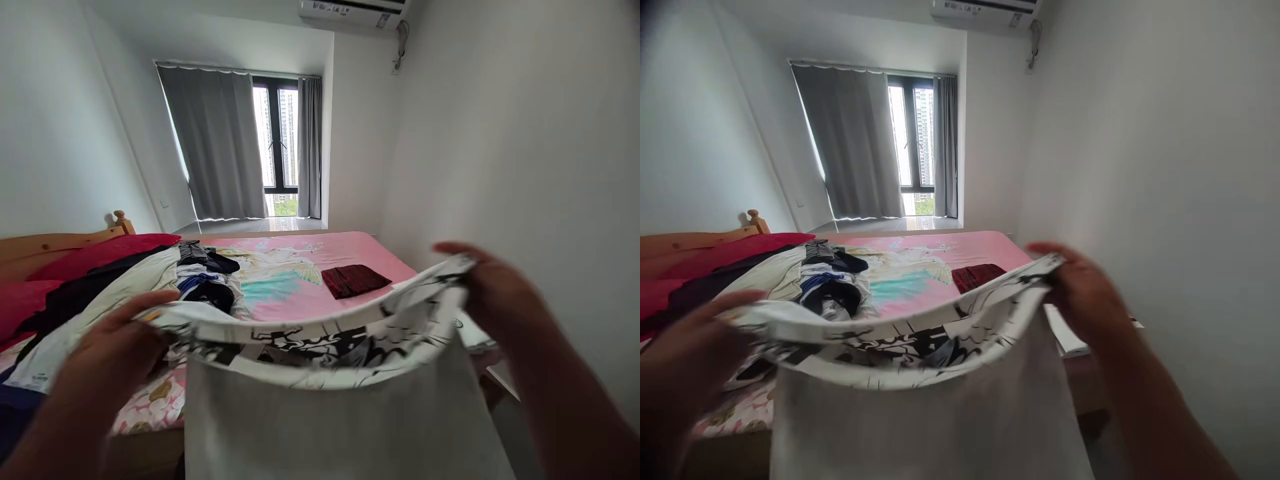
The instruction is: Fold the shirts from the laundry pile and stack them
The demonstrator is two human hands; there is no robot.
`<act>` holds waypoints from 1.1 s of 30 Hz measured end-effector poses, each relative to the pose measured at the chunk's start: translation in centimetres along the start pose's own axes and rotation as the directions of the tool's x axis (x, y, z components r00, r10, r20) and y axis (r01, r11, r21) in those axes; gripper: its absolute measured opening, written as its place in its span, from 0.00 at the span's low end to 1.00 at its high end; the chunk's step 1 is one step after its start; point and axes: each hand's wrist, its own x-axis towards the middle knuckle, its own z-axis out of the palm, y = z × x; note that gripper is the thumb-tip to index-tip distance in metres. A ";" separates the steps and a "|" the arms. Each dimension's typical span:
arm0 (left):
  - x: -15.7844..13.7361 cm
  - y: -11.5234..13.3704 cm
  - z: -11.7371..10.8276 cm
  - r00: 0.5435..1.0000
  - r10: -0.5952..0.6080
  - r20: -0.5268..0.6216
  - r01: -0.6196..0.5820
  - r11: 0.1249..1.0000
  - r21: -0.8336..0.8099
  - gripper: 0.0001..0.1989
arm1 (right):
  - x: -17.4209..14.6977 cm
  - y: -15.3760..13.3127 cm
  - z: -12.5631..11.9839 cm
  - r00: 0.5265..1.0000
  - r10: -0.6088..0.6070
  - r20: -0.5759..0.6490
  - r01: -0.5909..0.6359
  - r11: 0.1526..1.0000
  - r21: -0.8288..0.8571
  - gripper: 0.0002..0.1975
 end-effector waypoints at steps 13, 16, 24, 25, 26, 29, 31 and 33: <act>2.2 0.4 4.9 0.972 0.234 -0.024 -0.233 0.972 0.029 0.22 | 3.3 6.6 3.9 0.978 0.126 -0.167 -0.067 0.945 0.320 0.16; 0.7 -7.6 3.1 0.981 0.104 0.164 -0.159 0.915 0.371 0.19 | -1.3 14.5 5.4 0.950 0.308 -0.045 -0.302 0.947 0.107 0.20; -7.0 -23.8 0.8 0.889 -0.204 0.410 -0.222 0.591 0.776 0.13 | -14.7 28.8 7.8 0.846 0.507 0.166 -0.403 0.812 -0.423 0.22; -7.7 -24.5 0.8 0.882 -0.222 0.416 -0.237 0.554 0.798 0.13 | -15.6 29.3 7.8 0.837 0.517 0.181 -0.393 0.797 -0.458 0.22; -8.3 -25.1 0.8 0.879 -0.222 0.422 -0.263 0.512 0.817 0.12 | -16.4 29.8 7.9 0.830 0.523 0.193 -0.382 0.786 -0.487 0.22; -9.5 -26.3 1.4 0.894 -0.131 0.428 -0.357 0.366 0.859 0.12 | -17.9 30.5 8.2 0.826 0.523 0.213 -0.348 0.768 -0.537 0.22; -10.4 -26.8 2.2 0.892 -0.027 0.451 -0.421 0.309 0.853 0.15 | -18.4 30.6 8.5 0.839 0.502 0.212 -0.326 0.774 -0.543 0.22; -11.5 -27.3 3.6 0.853 0.068 0.517 -0.509 0.322 0.798 0.16 | -18.7 30.6 8.7 0.859 0.470 0.205 -0.304 0.788 -0.535 0.22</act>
